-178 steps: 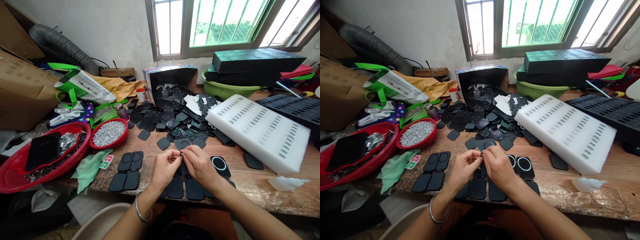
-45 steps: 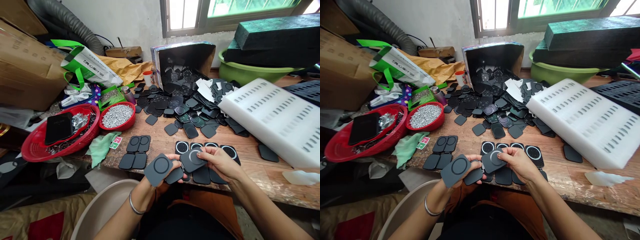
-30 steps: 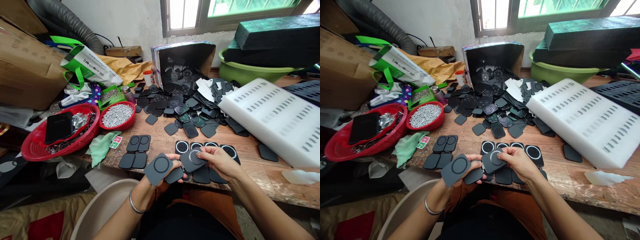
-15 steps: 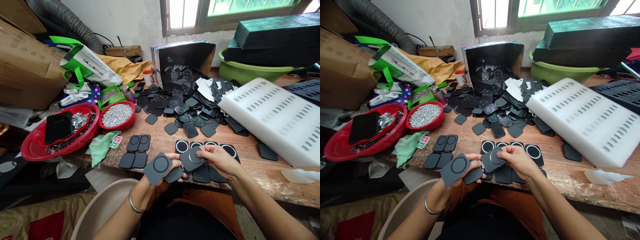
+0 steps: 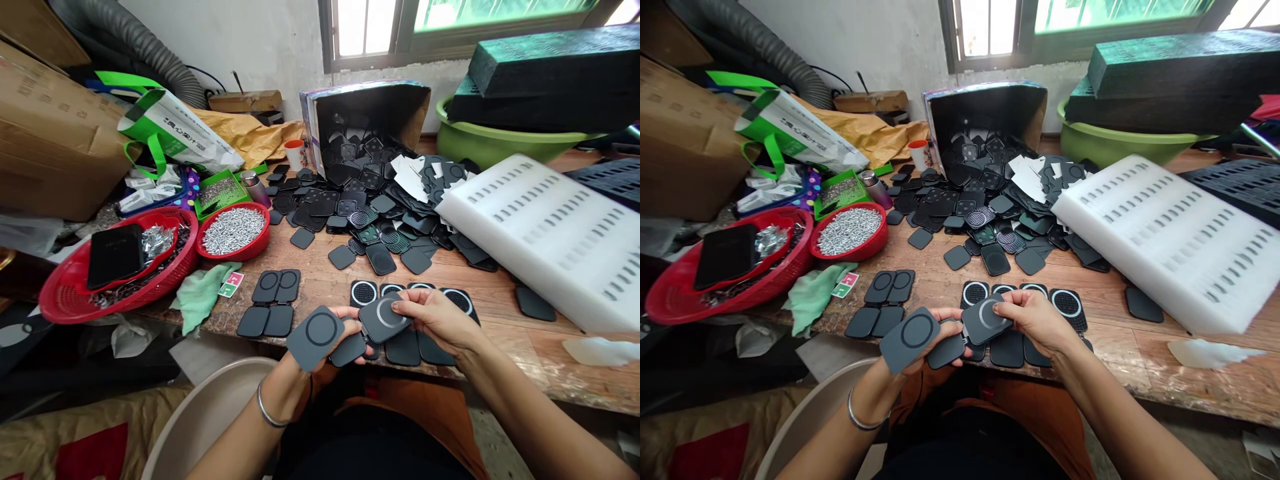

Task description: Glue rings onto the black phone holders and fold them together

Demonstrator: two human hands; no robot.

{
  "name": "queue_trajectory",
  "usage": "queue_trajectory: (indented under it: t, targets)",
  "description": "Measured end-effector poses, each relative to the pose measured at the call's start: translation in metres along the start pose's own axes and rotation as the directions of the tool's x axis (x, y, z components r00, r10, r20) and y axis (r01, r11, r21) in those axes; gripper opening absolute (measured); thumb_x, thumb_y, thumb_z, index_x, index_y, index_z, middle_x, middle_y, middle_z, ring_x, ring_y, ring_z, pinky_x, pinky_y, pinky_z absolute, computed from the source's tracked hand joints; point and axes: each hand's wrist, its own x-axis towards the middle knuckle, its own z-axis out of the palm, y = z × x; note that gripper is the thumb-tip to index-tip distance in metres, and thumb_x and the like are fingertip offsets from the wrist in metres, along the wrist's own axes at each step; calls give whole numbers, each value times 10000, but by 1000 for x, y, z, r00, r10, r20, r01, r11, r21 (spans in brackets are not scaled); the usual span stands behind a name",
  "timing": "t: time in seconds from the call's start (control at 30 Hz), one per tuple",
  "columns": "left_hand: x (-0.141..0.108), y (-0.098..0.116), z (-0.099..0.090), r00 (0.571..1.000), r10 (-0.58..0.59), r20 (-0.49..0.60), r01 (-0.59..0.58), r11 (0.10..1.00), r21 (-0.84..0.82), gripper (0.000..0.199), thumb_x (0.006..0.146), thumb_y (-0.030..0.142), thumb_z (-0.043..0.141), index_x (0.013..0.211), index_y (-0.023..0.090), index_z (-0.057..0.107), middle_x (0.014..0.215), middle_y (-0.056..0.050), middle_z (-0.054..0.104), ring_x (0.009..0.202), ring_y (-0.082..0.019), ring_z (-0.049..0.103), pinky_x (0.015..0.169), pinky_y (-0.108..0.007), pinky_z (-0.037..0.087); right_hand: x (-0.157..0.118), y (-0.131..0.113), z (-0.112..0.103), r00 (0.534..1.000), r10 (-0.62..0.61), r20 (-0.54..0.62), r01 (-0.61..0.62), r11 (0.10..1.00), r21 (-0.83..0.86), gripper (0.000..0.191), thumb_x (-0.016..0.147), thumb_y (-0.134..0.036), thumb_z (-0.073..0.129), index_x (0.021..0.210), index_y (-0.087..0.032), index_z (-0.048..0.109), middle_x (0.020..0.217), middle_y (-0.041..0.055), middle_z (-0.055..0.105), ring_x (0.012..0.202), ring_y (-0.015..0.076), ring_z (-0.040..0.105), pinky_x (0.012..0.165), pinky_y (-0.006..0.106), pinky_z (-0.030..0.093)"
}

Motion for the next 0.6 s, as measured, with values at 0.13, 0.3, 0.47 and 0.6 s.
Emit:
queue_trajectory:
  t: [0.13, 0.3, 0.47, 0.6]
  targets:
    - [-1, 0, 1, 1000, 12, 7, -12, 1000, 13, 381, 791, 377, 642, 1118, 183, 641, 819, -94, 712, 696, -242, 685, 620, -350, 573, 1, 0, -1, 1000, -3, 13, 3, 1000, -14, 333, 605, -376, 814, 569, -161, 562, 578, -25, 516, 543, 84, 414, 516, 228, 312]
    - [-1, 0, 1, 999, 28, 32, -29, 999, 27, 449, 792, 431, 637, 1171, 190, 624, 855, -108, 719, 723, -260, 690, 630, -367, 573, 2, 0, -2, 1000, -17, 20, 18, 999, -50, 331, 642, -371, 798, 582, -161, 550, 584, -26, 496, 545, 81, 388, 506, 226, 282]
    - [0, -4, -1, 1000, 21, 15, -21, 1000, -1, 433, 801, 392, 629, 1185, 193, 608, 829, -93, 718, 726, -239, 693, 626, -348, 573, 2, 0, -1, 1000, -31, 4, 31, 996, -83, 331, 648, -375, 790, 588, -162, 544, 585, -27, 487, 554, 88, 381, 521, 238, 288]
    - [0, -3, -1, 1000, 2, -6, -2, 1000, -22, 410, 794, 359, 649, 1164, 185, 611, 811, -93, 714, 720, -229, 689, 629, -337, 577, 3, 3, -2, 999, -50, 2, 50, 993, -105, 331, 666, -377, 774, 591, -158, 537, 590, -28, 491, 563, 90, 387, 532, 239, 292]
